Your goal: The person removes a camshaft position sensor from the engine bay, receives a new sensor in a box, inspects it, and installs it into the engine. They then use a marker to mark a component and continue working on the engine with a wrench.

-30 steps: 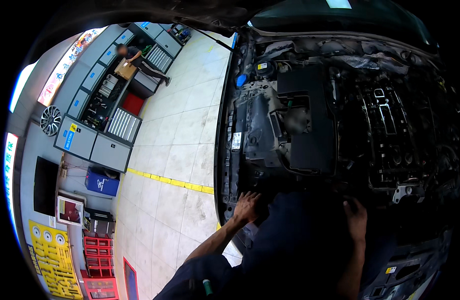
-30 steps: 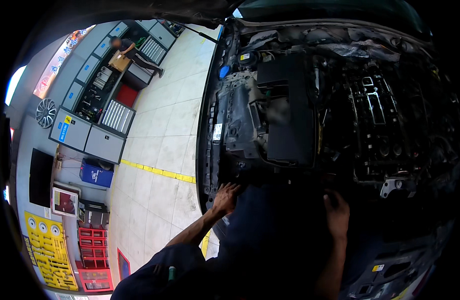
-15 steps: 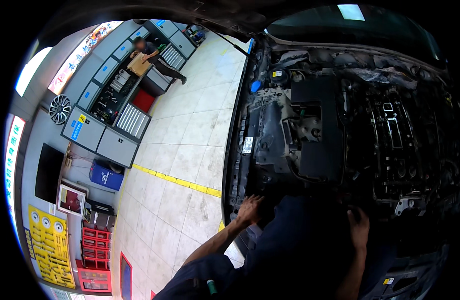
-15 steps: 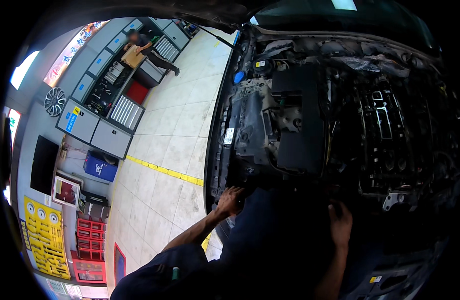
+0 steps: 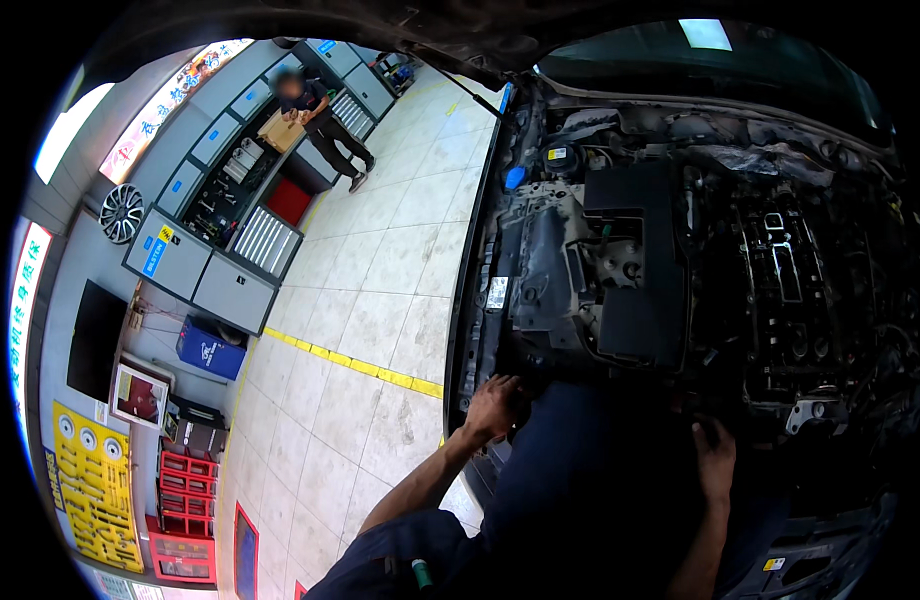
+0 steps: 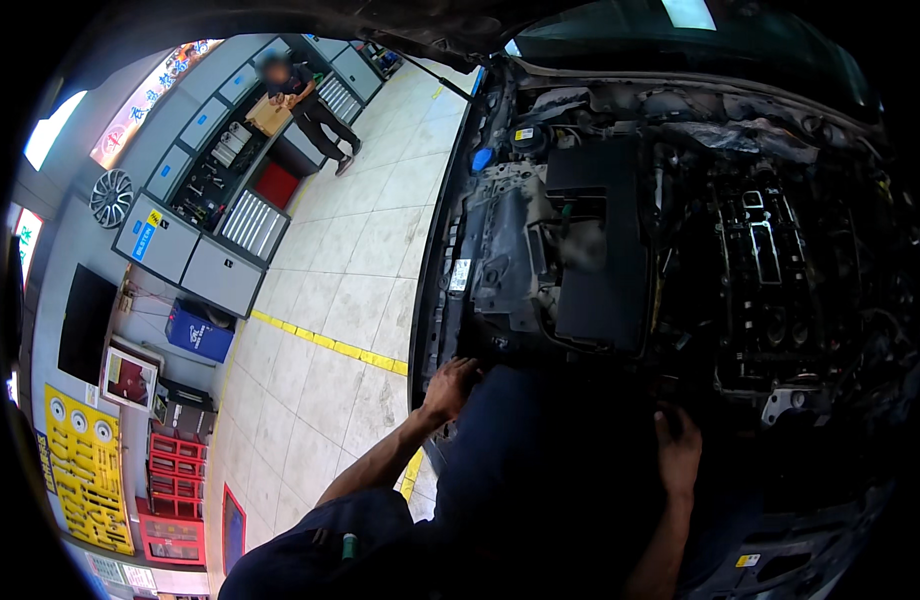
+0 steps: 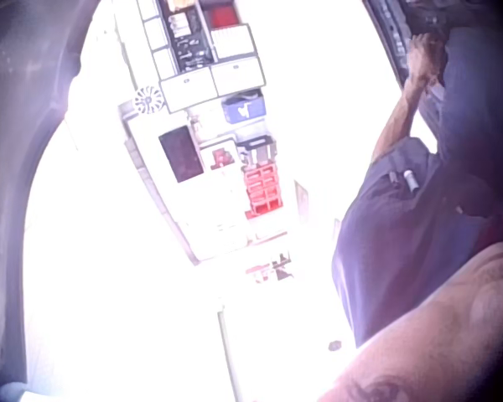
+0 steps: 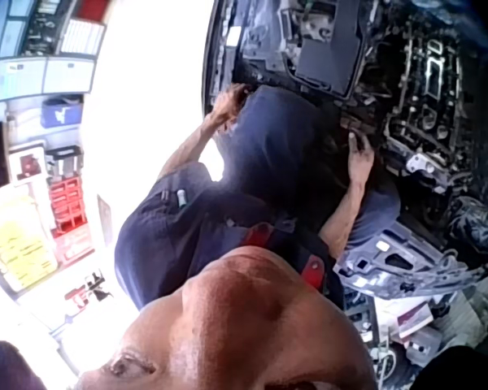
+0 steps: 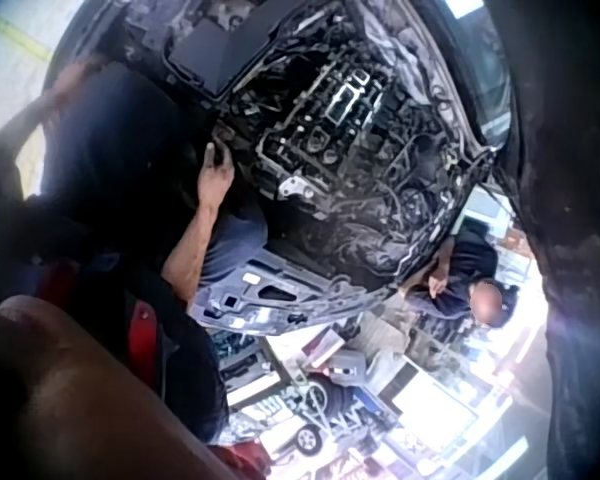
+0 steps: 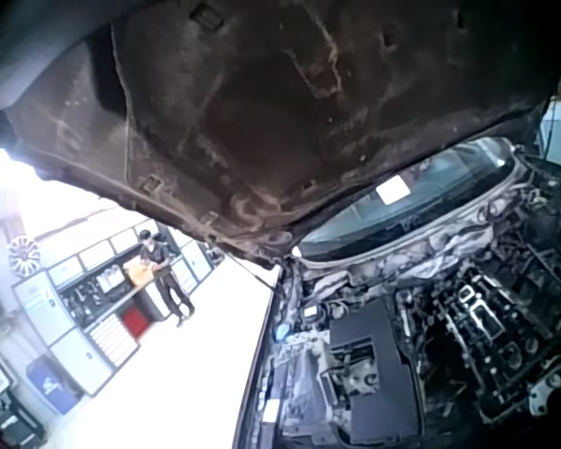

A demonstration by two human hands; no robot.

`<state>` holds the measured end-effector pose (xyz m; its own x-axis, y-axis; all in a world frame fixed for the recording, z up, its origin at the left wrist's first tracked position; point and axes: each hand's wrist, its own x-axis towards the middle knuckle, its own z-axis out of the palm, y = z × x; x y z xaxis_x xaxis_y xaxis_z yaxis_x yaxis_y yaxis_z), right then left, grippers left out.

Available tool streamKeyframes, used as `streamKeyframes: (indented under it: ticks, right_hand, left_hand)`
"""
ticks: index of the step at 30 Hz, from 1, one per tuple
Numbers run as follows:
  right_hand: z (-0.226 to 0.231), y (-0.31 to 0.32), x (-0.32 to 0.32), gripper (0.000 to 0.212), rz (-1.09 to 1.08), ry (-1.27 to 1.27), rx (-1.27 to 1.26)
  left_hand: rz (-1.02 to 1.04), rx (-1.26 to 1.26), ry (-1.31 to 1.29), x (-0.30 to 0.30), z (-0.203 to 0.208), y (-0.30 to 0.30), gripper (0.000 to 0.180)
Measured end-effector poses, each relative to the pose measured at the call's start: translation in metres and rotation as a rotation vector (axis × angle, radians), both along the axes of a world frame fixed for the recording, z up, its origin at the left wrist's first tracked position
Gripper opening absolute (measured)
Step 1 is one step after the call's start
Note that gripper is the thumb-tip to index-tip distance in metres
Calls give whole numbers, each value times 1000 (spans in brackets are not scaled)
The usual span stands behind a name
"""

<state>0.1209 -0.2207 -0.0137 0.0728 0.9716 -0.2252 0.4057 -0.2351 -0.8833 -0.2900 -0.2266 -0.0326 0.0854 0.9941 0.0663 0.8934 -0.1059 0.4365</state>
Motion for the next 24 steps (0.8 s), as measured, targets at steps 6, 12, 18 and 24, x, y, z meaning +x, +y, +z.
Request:
streamKeyframes:
  ticks: [6, 12, 18, 24]
  right_hand:
    - [-2, 0, 1, 31, -7, 35, -31]
    - [-13, 4, 1, 33, -8, 10, -115]
    - [-32, 8, -7, 37, 1, -53, -61]
    - [-38, 7, 0, 37, 16, -53, -1]
  left_hand:
    - [291, 72, -203, -16, 51, 24, 30]
    - [418, 186, -400, -6, 150, 79, 37]
    - [43, 359, -634, 78, 183, 121, 33]
    - [-144, 261, -650, 131, 163, 123, 31]
